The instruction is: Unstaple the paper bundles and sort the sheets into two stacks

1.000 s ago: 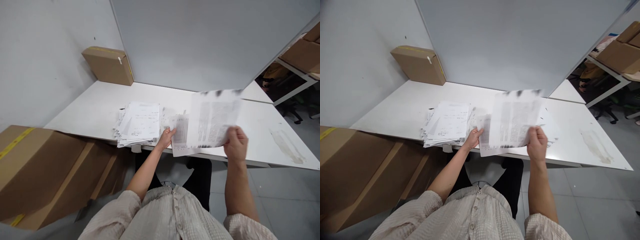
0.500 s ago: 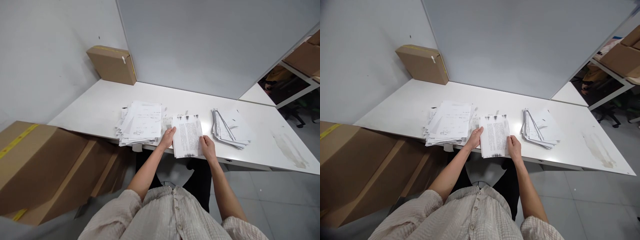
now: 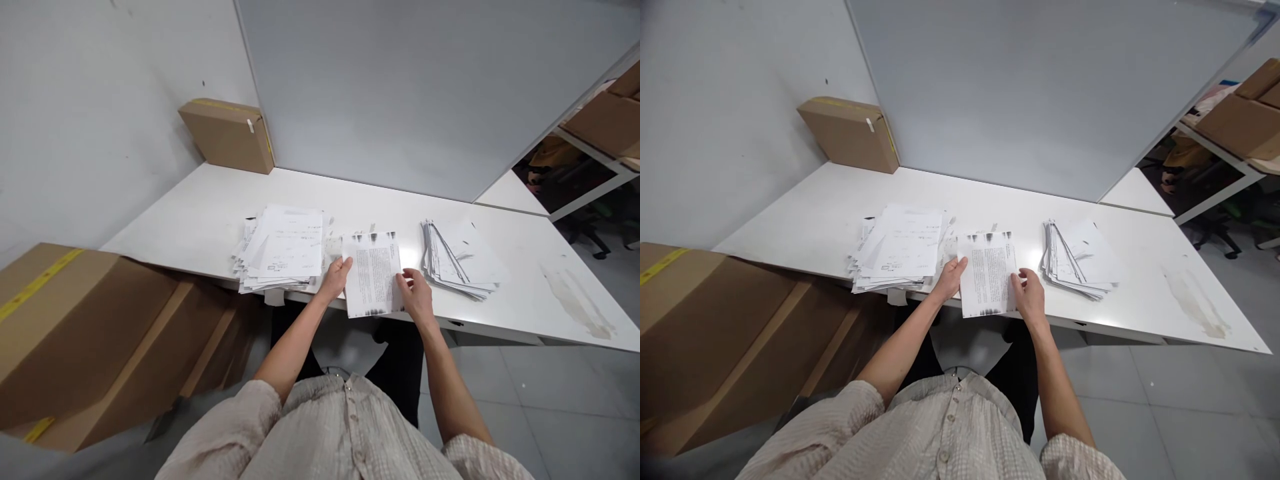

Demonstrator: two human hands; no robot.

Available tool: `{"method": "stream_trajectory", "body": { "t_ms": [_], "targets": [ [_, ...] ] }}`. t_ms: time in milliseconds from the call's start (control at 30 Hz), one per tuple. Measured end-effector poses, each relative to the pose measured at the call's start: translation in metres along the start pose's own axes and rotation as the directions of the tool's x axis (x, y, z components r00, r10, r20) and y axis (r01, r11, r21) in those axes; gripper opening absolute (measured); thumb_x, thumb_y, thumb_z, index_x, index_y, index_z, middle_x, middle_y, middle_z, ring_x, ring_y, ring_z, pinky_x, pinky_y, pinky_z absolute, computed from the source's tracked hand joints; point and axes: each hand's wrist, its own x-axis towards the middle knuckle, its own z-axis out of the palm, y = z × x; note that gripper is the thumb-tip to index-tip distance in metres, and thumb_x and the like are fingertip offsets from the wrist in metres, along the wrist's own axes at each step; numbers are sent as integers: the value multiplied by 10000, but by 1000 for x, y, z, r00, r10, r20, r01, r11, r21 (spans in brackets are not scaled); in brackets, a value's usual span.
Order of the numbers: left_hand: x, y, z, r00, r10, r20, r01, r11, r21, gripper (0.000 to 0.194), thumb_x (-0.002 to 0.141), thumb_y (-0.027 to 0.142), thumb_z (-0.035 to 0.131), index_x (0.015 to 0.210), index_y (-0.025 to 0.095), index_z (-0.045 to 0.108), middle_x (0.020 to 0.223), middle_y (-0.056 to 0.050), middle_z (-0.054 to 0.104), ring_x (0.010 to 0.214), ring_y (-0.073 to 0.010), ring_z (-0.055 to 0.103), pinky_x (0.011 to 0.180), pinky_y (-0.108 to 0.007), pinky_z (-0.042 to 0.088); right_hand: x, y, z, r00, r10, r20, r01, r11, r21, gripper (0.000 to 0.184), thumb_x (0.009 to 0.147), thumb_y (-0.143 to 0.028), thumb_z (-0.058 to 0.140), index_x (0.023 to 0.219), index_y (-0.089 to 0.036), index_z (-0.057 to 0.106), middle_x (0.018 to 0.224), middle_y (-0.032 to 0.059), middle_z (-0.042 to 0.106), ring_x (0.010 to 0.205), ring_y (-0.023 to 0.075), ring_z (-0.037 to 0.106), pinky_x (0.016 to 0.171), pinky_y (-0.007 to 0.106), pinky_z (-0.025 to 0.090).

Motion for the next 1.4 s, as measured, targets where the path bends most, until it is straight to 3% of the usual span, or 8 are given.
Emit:
{"method": "stream_trajectory", "body": {
  "t_ms": [67, 167, 333, 633, 933, 1100, 1267, 1400],
  "targets": [
    [-5, 13, 6, 1000, 24, 16, -25, 997, 67, 504, 717, 572, 627, 951, 127, 660, 827, -67, 706, 880, -245, 633, 824, -370, 471, 4, -3, -6, 999, -3, 37, -3, 986, 165, 575, 751, -528, 591, 1214, -199, 502, 1212, 146, 574, 954, 245, 579, 741, 363, 463],
    [-16, 45, 21, 992, 99, 80, -113, 974, 195, 429, 739, 539, 621, 904, 148, 681, 844, -64, 700, 929, -254, 609, 860, -358, 451, 10, -14, -17, 985, -92, 144, 14, 883, 470, 521, 755, -473, 625, 1202, -232, 510, 1182, 109, 613, 1038, 241, 583, 831, 389, 475],
    [-30, 86, 37, 951, 226, 210, -275, 930, 245, 382, 766, 486, 613, 985, 180, 678, 955, -62, 680, 1041, -266, 563, 903, -335, 423, 13, -29, -19, 980, -181, -78, 191, 776, 602, 317, 764, -429, 637, 1006, -229, 597, 1059, 74, 672, 1023, 230, 601, 885, 401, 465],
    [-26, 56, 24, 961, 234, 145, -266, 922, 280, 363, 776, 509, 592, 922, 186, 672, 853, -61, 666, 960, -250, 581, 878, -342, 432, 8, -13, 3, 986, -164, -31, 150, 789, 597, 291, 787, -452, 593, 975, -230, 574, 997, 64, 667, 948, 208, 612, 857, 383, 470],
    [-26, 57, 29, 963, 258, 75, -268, 943, 197, 386, 772, 481, 606, 1025, 197, 668, 1023, -57, 676, 1021, -226, 578, 936, -326, 398, 6, -10, 6, 986, -167, -4, 140, 816, 562, 239, 794, -426, 579, 920, -224, 568, 894, 35, 653, 858, 186, 601, 797, 342, 472],
    [-25, 59, 30, 952, 305, 31, -304, 923, 235, 384, 798, 497, 573, 1000, 182, 655, 953, -48, 674, 1013, -217, 565, 917, -301, 404, 4, -16, -4, 987, -161, 5, 129, 806, 577, 214, 786, -420, 600, 873, -229, 561, 775, 4, 614, 722, 156, 572, 698, 301, 469],
    [-25, 47, 26, 986, 162, -47, -147, 960, 240, 359, 769, 537, 588, 825, 185, 633, 755, -17, 642, 842, -193, 583, 801, -298, 449, -10, -15, -9, 993, -87, 81, 30, 846, 532, 268, 776, -438, 612, 935, -229, 564, 823, 24, 640, 710, 175, 582, 621, 296, 466],
    [-33, 30, 16, 998, -47, 52, 30, 958, 285, 371, 769, 527, 580, 773, 160, 631, 702, -29, 634, 687, -173, 587, 671, -296, 476, -29, 2, -8, 982, 82, 168, -151, 876, 457, 304, 745, -465, 631, 901, -213, 564, 756, 21, 652, 650, 190, 590, 560, 299, 460]
  ]
}}
